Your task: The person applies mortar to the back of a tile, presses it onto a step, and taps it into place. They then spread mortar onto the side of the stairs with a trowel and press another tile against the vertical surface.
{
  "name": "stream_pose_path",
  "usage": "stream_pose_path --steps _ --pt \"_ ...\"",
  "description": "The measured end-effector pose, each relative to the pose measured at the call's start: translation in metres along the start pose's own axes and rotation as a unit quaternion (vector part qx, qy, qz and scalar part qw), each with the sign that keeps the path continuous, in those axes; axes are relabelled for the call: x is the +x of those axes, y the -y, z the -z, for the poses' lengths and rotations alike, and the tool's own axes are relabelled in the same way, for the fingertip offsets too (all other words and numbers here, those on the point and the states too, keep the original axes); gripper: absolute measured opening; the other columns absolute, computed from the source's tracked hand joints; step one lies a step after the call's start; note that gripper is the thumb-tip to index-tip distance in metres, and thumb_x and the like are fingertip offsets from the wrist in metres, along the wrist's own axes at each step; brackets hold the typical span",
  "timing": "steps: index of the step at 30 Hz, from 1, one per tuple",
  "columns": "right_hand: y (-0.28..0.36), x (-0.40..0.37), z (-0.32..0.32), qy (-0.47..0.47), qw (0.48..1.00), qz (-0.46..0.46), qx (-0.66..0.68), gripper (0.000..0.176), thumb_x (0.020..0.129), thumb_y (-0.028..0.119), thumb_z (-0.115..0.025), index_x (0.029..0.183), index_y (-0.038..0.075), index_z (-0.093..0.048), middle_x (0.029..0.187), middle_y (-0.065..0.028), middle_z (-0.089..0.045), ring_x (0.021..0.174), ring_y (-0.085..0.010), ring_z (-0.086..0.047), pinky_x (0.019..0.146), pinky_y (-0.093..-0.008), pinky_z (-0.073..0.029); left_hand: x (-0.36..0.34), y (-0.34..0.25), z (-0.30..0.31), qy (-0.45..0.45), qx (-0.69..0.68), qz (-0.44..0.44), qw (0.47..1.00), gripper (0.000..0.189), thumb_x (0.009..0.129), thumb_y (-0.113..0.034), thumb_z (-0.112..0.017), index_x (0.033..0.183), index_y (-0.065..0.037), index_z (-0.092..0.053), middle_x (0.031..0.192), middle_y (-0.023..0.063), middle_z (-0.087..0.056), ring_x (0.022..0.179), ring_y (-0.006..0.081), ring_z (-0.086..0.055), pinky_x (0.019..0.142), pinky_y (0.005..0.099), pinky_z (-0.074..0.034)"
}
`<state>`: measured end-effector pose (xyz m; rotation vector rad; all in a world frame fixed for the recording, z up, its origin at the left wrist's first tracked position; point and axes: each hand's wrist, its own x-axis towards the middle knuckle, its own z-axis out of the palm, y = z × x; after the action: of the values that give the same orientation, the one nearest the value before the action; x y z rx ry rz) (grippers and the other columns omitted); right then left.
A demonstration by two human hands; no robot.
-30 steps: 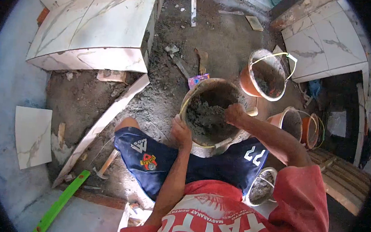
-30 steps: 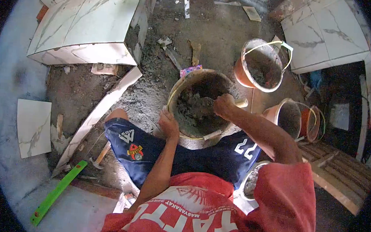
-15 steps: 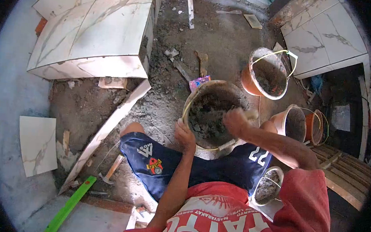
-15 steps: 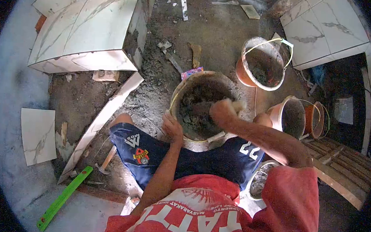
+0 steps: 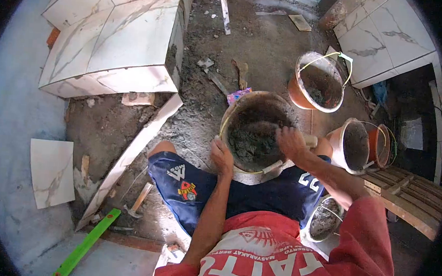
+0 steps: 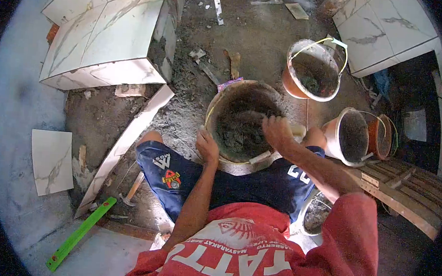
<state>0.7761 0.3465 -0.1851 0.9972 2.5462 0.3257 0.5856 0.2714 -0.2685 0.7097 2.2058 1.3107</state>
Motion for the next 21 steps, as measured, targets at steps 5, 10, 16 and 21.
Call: stream_pose_path --steps 5,10,16,21 --pt "-0.003 0.026 -0.001 0.141 0.968 -0.139 0.155 0.014 0.074 0.016 -0.054 0.084 0.009 -0.061 0.082 -0.0119 -0.062 0.080 -0.0252 -0.062 0.062 -0.0336 -0.049 0.001 0.002 0.001 0.007 0.008 -0.034 0.999 0.039 0.092 -0.028 -0.035 0.088 0.006 -0.054 0.072 0.0267 -0.057 0.068 0.0415 -0.056 0.056 0.0453 -0.040" --pt "0.038 0.016 -0.001 0.116 0.980 0.096 0.133 0.015 0.075 0.019 -0.053 0.070 0.006 -0.061 0.071 -0.0109 -0.062 0.069 -0.0255 -0.063 0.056 -0.0369 -0.049 0.001 -0.001 0.000 -0.002 0.033 -0.012 0.999 0.038 0.092 -0.026 -0.034 0.089 0.006 -0.054 0.072 0.0266 -0.056 0.069 0.0430 -0.055 0.058 0.0464 -0.039" --pt "0.021 -0.006 0.016 0.144 0.953 0.066 0.258 0.024 0.077 0.022 -0.053 0.071 0.001 -0.063 0.071 -0.0169 -0.062 0.067 -0.0302 -0.063 0.059 -0.0379 -0.051 -0.006 -0.006 -0.003 -0.044 0.027 -0.012 0.999 0.038 0.092 -0.026 -0.034 0.086 0.006 -0.052 0.072 0.0275 -0.055 0.069 0.0456 -0.052 0.059 0.0476 -0.038" --pt "-0.011 -0.003 0.025 0.312 0.868 -0.034 0.384 0.040 0.079 0.036 -0.052 0.087 -0.003 -0.062 0.080 -0.0195 -0.061 0.076 -0.0378 -0.060 0.066 -0.0431 -0.049 -0.005 -0.004 0.002 -0.027 0.050 -0.030 0.998 0.039 0.092 -0.028 -0.034 0.087 0.007 -0.052 0.072 0.0271 -0.055 0.070 0.0461 -0.051 0.060 0.0468 -0.039"
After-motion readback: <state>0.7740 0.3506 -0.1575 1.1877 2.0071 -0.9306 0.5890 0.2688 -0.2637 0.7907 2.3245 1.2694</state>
